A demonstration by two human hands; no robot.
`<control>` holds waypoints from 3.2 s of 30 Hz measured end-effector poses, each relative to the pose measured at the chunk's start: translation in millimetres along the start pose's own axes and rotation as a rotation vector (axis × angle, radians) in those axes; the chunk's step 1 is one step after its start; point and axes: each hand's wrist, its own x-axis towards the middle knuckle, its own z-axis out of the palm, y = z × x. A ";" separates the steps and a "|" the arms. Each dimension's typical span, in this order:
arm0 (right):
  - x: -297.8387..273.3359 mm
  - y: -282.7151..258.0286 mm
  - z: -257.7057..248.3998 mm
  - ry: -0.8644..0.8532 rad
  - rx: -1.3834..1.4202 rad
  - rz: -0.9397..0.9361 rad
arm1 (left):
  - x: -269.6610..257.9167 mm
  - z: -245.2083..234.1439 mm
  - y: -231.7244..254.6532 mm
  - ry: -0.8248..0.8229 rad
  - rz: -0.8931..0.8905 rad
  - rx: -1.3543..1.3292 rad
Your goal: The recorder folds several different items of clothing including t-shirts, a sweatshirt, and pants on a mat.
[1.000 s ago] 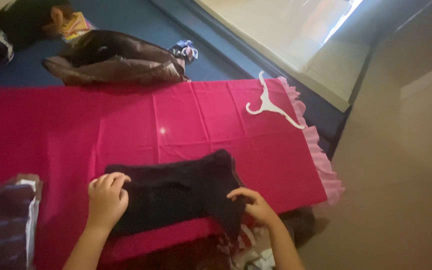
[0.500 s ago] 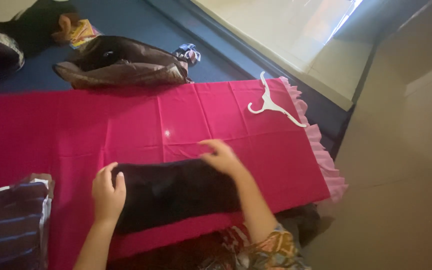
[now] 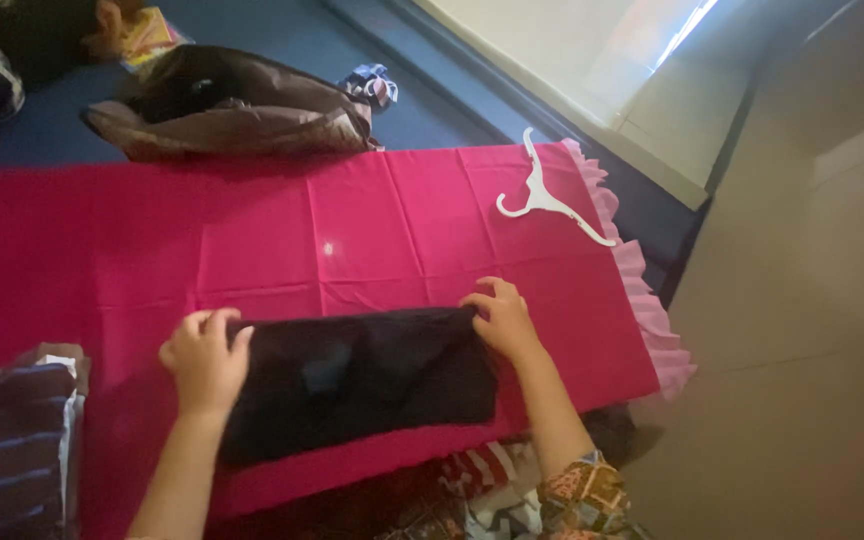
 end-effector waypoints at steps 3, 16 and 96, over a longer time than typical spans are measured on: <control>-2.5 -22.7 -6.2 0.126 0.006 0.011 | -5.6 -3.0 38.0 0.149 0.176 -0.121; -25.4 -43.7 -4.3 0.073 -0.006 -0.114 | -1.1 -29.0 84.7 -0.353 0.057 -0.683; -45.8 -27.2 93.4 0.230 1.441 0.715 | -53.9 13.6 206.6 -0.144 0.259 -0.232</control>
